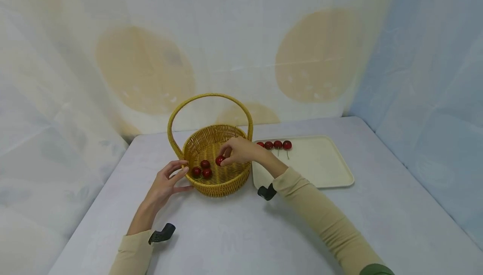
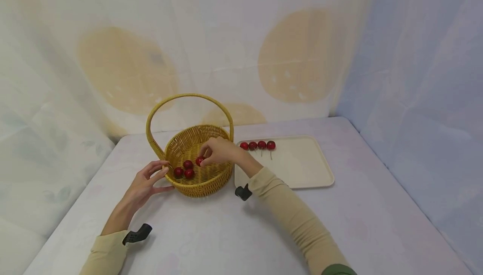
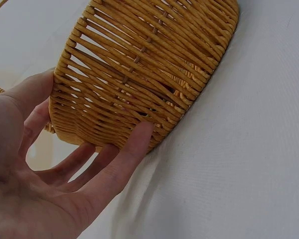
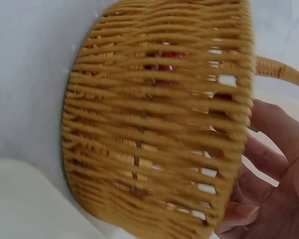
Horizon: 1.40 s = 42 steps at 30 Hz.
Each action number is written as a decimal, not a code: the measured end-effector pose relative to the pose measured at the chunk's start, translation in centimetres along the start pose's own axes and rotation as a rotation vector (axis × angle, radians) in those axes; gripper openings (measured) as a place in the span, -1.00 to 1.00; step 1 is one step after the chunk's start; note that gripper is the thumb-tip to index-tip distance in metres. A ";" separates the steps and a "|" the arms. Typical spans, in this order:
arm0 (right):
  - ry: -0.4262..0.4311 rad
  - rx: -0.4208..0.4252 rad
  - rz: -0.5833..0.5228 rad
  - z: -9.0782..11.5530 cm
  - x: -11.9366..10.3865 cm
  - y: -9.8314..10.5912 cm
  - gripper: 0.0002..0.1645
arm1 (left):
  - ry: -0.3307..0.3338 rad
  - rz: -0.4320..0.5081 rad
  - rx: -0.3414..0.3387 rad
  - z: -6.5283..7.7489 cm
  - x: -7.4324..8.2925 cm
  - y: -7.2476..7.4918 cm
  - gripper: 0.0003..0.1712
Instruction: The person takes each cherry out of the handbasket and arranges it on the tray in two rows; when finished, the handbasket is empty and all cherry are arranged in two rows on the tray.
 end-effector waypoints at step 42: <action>-0.166 0.227 -0.085 8.0 8.6 5.5 -0.58 | 0.001 -0.009 0.001 0.0 0.0 0.2 -0.31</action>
Point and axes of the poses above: each hand's wrist, its own z-axis away from the middle knuckle, its own y-axis out of the back of the hand, x = y × z, the point moved 8 cm from there along -z, towards the middle knuckle
